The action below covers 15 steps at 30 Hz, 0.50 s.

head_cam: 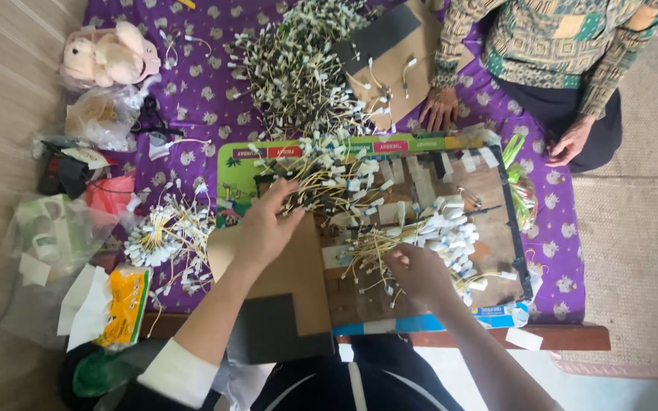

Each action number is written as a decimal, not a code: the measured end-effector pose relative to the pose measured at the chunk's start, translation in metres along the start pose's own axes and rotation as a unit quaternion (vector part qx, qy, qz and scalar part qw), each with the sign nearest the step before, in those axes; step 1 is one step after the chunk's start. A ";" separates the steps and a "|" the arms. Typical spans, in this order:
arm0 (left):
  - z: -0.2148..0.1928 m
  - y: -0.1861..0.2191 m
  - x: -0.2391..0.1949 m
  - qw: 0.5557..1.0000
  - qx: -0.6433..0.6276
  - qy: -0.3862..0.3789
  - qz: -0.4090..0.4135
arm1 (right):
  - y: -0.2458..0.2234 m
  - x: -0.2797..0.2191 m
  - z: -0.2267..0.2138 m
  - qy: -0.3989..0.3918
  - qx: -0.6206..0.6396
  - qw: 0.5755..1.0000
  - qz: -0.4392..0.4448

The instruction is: Assembling small wire connectors and components onto a template

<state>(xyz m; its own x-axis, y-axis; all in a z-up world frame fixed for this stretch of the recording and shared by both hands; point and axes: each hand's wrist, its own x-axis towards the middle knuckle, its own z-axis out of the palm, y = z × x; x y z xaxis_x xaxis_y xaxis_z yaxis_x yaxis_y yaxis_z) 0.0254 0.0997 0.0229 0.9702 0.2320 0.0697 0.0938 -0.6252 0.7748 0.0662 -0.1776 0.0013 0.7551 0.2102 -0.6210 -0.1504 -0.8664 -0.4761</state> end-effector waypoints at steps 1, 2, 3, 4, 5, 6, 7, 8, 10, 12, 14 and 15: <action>-0.001 -0.001 -0.013 1.000 0.002 -0.002 -0.005 | 0.001 0.006 0.008 -0.005 0.000 1.000 0.001; -0.003 -0.002 -0.028 0.993 0.052 -0.104 -0.002 | 0.002 0.011 0.018 0.008 -0.029 0.999 0.009; -0.005 -0.002 -0.043 0.974 0.100 -0.205 0.001 | 0.002 0.016 0.028 0.022 -0.059 0.998 0.017; -0.008 -0.006 -0.057 0.974 0.102 -0.204 -0.004 | 0.006 0.021 0.033 0.017 -0.059 0.998 0.014; -0.012 -0.009 -0.071 0.944 0.172 -0.276 0.058 | 0.011 0.026 0.038 0.034 -0.053 0.998 0.026; -0.014 -0.012 -0.084 0.901 0.237 -0.343 0.120 | 0.016 0.032 0.041 0.051 -0.049 0.997 0.038; -0.014 -0.019 -0.091 0.902 0.237 -0.343 0.115 | 0.001 0.020 0.034 0.047 -0.051 0.997 0.036; -0.012 -0.026 -0.098 0.875 0.282 -0.369 0.139 | -0.013 0.008 0.026 0.035 -0.049 0.998 0.031; -0.006 -0.046 -0.112 0.845 0.325 -0.392 0.162 | -0.028 -0.002 0.024 0.023 -0.049 0.998 0.026; 0.005 -0.071 -0.123 0.837 0.350 -0.367 0.207 | -0.030 0.003 0.035 0.031 -0.095 0.995 0.002; 0.004 -0.076 -0.124 0.840 0.334 -0.371 0.212 | -0.014 0.015 0.053 0.045 -0.104 0.994 0.006; 0.003 -0.079 -0.124 0.842 0.319 -0.378 0.216 | -0.006 0.022 0.061 0.058 -0.112 0.992 0.010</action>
<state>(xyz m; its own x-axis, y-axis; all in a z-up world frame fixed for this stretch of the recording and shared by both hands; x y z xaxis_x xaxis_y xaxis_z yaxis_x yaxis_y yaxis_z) -0.1013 0.1182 -0.0488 0.7871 -0.5099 -0.3469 -0.4376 -0.8582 0.2685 0.0449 -0.1396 -0.0477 0.8232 0.1497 -0.5477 -0.0306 -0.9515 -0.3061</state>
